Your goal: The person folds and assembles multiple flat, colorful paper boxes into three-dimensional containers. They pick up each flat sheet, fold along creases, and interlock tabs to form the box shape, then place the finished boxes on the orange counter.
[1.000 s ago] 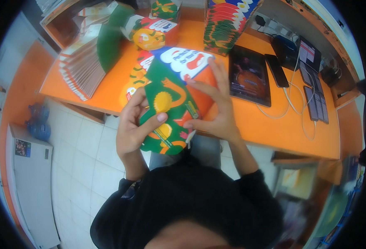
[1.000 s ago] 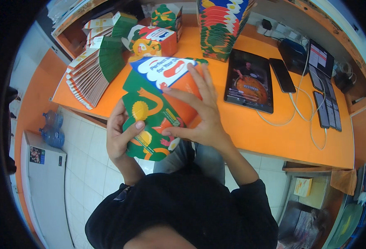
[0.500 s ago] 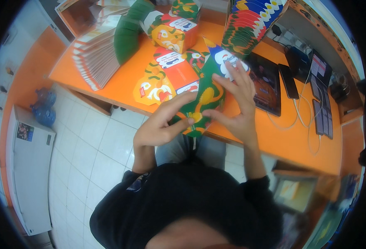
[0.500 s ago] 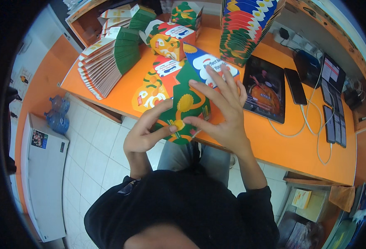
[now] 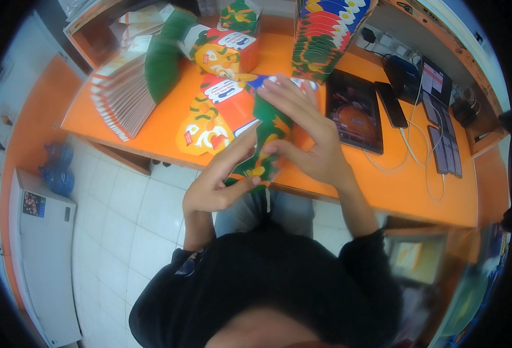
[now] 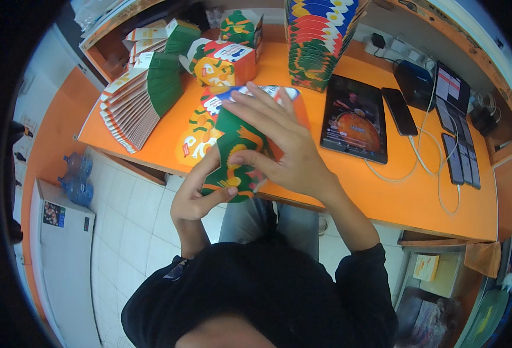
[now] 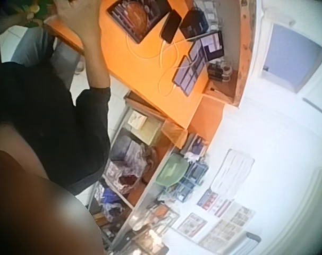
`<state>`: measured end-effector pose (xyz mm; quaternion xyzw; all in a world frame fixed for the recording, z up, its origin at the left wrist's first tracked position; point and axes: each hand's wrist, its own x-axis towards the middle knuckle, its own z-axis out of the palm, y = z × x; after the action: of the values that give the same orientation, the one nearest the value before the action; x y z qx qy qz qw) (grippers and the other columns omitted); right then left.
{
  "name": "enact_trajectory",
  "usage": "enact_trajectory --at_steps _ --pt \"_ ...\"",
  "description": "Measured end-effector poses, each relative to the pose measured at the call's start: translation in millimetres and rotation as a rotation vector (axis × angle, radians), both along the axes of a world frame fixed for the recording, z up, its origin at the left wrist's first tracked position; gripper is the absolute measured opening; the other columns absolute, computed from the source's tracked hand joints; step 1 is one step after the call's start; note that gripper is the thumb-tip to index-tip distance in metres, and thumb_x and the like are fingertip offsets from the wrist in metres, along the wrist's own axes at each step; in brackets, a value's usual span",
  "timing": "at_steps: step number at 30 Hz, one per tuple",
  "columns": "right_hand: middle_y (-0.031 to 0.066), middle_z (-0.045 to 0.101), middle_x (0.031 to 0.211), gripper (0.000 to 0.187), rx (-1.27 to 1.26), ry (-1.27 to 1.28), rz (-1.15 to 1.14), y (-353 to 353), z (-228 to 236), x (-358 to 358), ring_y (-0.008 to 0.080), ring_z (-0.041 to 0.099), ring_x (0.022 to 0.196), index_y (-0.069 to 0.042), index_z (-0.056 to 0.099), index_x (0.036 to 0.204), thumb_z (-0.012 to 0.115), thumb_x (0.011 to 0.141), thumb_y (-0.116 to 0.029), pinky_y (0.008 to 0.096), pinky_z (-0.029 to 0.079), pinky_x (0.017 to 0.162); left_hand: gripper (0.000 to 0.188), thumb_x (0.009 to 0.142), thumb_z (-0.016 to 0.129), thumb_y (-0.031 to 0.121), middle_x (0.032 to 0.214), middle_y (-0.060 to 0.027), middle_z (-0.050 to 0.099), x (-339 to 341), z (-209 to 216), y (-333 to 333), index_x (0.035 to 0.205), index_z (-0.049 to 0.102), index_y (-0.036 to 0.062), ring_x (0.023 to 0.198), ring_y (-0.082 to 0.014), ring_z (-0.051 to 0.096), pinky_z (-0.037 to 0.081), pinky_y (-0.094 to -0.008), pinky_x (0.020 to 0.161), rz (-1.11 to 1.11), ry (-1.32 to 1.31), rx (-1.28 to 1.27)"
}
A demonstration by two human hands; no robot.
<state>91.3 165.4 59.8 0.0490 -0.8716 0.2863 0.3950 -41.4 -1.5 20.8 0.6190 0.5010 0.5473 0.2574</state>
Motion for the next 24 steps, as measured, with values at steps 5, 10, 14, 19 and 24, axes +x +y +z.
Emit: enact_trajectory --at_steps 5,10,14,19,24 --pt "0.0115 0.049 0.139 0.054 -0.099 0.041 0.136 -9.2 2.6 -9.6 0.0282 0.032 0.140 -0.011 0.053 0.133 0.069 0.081 -0.010 0.0383 0.035 0.109 0.068 0.071 0.055 -0.015 0.136 -0.0175 0.048 -1.3 14.5 -8.6 0.136 0.045 0.0016 0.130 -0.0315 0.044 0.039 -0.0378 0.102 0.071 0.084 0.069" --pt "0.0159 0.058 0.128 0.045 0.021 0.017 0.171 -8.1 11.3 -8.3 0.0272 0.055 0.122 -0.007 0.060 0.125 0.068 0.081 -0.004 0.0351 0.048 0.097 0.056 0.073 0.053 -0.022 0.120 -0.0176 0.055 2.1 20.6 -7.1 0.124 0.048 0.0013 0.110 -0.0253 0.058 0.044 -0.0347 0.096 0.104 0.076 0.338" --pt "0.0128 0.069 0.106 0.029 -0.001 -0.152 0.137 -8.4 18.5 -6.1 0.0217 0.069 0.092 -0.006 0.067 0.112 0.068 0.083 -0.007 0.0285 0.055 0.076 0.053 0.077 0.065 -0.016 0.118 -0.0206 0.055 3.4 26.9 -7.2 0.118 0.038 0.0029 0.110 -0.0220 0.058 0.048 -0.0327 0.092 0.073 -0.060 0.440" --pt "0.0090 0.072 0.094 0.019 0.272 0.116 0.065 -4.3 35.5 -17.5 0.0178 0.071 0.083 -0.006 0.071 0.102 0.068 0.084 -0.011 0.0250 0.055 0.067 0.060 0.074 0.072 -0.012 0.114 -0.0180 0.057 10.6 27.7 -6.9 0.120 0.036 0.0027 0.105 -0.0240 0.061 0.051 -0.0306 0.088 0.551 -0.185 0.445" --pt "0.0100 0.072 0.093 0.018 0.000 0.312 0.074 -3.0 58.7 -36.5 0.0181 0.071 0.081 -0.004 0.071 0.100 0.069 0.083 -0.008 0.0249 0.055 0.069 0.048 0.082 0.068 0.000 0.117 -0.0138 0.057 18.1 21.1 0.2 0.123 0.044 0.0015 0.106 -0.0188 0.058 0.048 -0.0307 0.089 0.593 -0.481 0.562"
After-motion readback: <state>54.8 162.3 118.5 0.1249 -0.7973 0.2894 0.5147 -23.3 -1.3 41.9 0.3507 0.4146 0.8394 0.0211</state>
